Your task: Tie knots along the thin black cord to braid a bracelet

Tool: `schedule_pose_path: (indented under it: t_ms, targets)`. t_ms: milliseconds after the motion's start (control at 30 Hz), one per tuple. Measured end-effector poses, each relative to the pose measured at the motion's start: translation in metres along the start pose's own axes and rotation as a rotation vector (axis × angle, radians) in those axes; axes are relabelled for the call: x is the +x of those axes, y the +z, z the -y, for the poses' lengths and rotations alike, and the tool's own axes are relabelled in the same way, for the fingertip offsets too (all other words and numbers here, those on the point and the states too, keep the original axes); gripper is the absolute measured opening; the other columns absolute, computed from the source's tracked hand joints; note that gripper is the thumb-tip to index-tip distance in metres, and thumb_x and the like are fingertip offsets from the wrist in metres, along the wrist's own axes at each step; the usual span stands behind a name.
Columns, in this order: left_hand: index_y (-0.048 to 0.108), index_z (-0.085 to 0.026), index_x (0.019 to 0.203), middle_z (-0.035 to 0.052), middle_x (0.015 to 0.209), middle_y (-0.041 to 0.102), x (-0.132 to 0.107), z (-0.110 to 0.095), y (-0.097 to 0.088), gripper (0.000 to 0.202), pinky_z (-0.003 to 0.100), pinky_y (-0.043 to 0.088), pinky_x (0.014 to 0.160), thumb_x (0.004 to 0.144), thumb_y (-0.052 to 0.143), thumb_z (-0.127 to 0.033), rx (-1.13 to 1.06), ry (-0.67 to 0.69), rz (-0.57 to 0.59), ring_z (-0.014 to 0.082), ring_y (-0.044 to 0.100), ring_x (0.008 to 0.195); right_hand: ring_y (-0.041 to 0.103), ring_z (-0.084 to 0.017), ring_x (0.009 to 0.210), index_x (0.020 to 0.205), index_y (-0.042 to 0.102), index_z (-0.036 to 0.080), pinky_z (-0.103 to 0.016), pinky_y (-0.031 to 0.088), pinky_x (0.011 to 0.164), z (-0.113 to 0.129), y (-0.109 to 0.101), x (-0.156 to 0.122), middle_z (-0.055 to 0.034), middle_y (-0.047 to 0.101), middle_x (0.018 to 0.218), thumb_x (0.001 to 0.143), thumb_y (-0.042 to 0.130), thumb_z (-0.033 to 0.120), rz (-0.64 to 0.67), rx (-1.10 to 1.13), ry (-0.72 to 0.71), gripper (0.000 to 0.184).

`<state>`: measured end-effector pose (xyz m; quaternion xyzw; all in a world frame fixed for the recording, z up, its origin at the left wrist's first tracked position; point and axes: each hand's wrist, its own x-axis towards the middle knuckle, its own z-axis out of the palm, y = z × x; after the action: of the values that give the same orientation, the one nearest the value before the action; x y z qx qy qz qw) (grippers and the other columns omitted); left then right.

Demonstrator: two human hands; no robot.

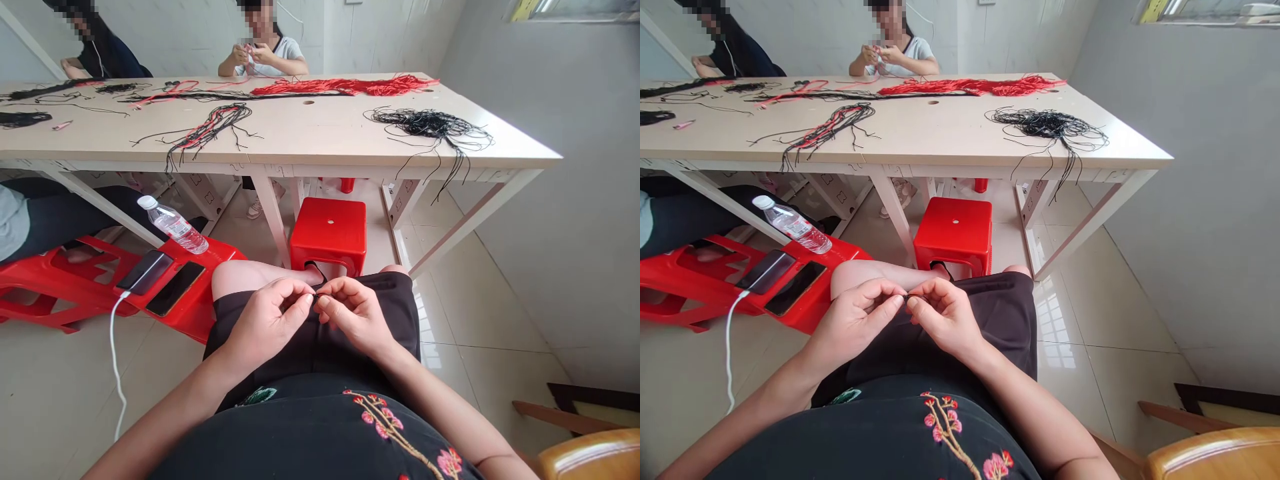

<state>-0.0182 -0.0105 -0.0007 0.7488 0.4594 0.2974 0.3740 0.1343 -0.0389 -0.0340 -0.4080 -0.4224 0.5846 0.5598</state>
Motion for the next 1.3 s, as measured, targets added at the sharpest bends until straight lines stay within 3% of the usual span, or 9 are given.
schedule_pose_path:
  t_ms: [200, 433, 633, 733, 867, 1033, 1167, 1300]
  targets:
    - [0.061, -0.017, 0.08, 0.0011, 0.079, 0.065, -0.001, -0.003, 0.0, 0.013, 0.024, 0.048, 0.072, 0.085, 0.051, -0.025, 0.136, 0.096, -0.011, 0.013, 0.06, 0.075, 0.05, -0.008, 0.052, 0.07, 0.057, 0.017, -0.021, 0.041, 0.049, -0.003, 0.0, 0.001, 0.0021, 0.057, 0.058, 0.069, 0.067, 0.031, -0.037, -0.047, -0.089, 0.017]
    - [0.057, -0.017, 0.078, -0.0016, 0.073, 0.06, -0.003, -0.003, -0.001, 0.02, 0.022, 0.045, 0.066, 0.088, 0.047, -0.031, 0.07, 0.018, 0.087, 0.0106, 0.055, 0.069, 0.042, -0.007, 0.048, 0.066, 0.056, 0.017, -0.019, 0.036, 0.044, -0.006, 0.0, 0.001, 0.0032, 0.053, 0.055, 0.068, 0.064, 0.027, -0.064, -0.082, -0.119, 0.013]
    - [0.054, -0.017, 0.074, -0.0029, 0.066, 0.052, 0.0, 0.004, 0.004, 0.026, 0.022, 0.042, 0.06, 0.087, 0.046, -0.038, -0.032, -0.099, 0.14, 0.0103, 0.049, 0.063, 0.031, -0.003, 0.041, 0.065, 0.056, 0.016, -0.018, 0.026, 0.038, -0.01, 0.001, -0.003, 0.0051, 0.048, 0.051, 0.069, 0.06, 0.023, -0.109, -0.27, -0.189, 0.009]
    - [0.056, -0.017, 0.076, -0.002, 0.068, 0.055, 0.0, 0.009, 0.007, 0.025, 0.023, 0.045, 0.063, 0.086, 0.049, -0.039, -0.175, -0.162, 0.162, 0.011, 0.053, 0.065, 0.032, -0.004, 0.041, 0.065, 0.057, 0.016, -0.018, 0.027, 0.039, -0.012, -0.002, -0.004, 0.0047, 0.05, 0.05, 0.071, 0.06, 0.022, -0.119, -0.35, -0.261, 0.009]
    - [0.06, -0.017, 0.09, 0.0011, 0.079, 0.063, -0.002, 0.014, 0.01, 0.019, 0.025, 0.051, 0.073, 0.084, 0.053, -0.033, -0.347, -0.194, 0.136, 0.0123, 0.061, 0.075, 0.038, -0.006, 0.043, 0.069, 0.059, 0.016, -0.019, 0.032, 0.041, -0.012, -0.008, -0.003, 0.0042, 0.05, 0.05, 0.076, 0.058, 0.028, -0.106, -0.253, -0.208, 0.014]
    - [0.059, -0.018, 0.102, 0.0031, 0.09, 0.066, -0.003, 0.013, 0.013, 0.023, 0.026, 0.054, 0.077, 0.08, 0.059, -0.023, -0.285, -0.033, 0.055, 0.0135, 0.064, 0.083, 0.047, -0.007, 0.045, 0.077, 0.061, 0.016, -0.019, 0.038, 0.044, -0.013, -0.011, -0.004, 0.0039, 0.054, 0.052, 0.08, 0.054, 0.027, -0.082, -0.24, -0.145, 0.014]
    - [0.064, -0.018, 0.087, 0.0028, 0.084, 0.067, 0.0, 0.01, 0.013, 0.011, 0.024, 0.053, 0.073, 0.079, 0.057, -0.016, 0.034, 0.204, -0.082, 0.0132, 0.063, 0.08, 0.051, -0.008, 0.049, 0.078, 0.061, 0.016, -0.019, 0.042, 0.048, -0.014, -0.01, -0.006, 0.0026, 0.058, 0.057, 0.083, 0.053, 0.026, -0.049, -0.339, -0.234, 0.013]
    - [0.062, -0.016, 0.075, 0.0028, 0.072, 0.065, 0.005, 0.009, 0.015, 0.009, 0.025, 0.052, 0.063, 0.077, 0.055, -0.011, 0.319, 0.452, -0.189, 0.0137, 0.061, 0.069, 0.048, -0.007, 0.049, 0.074, 0.061, 0.017, -0.019, 0.04, 0.048, -0.016, -0.007, -0.005, 0.0016, 0.059, 0.059, 0.081, 0.053, 0.022, -0.123, -0.571, -0.385, 0.012]
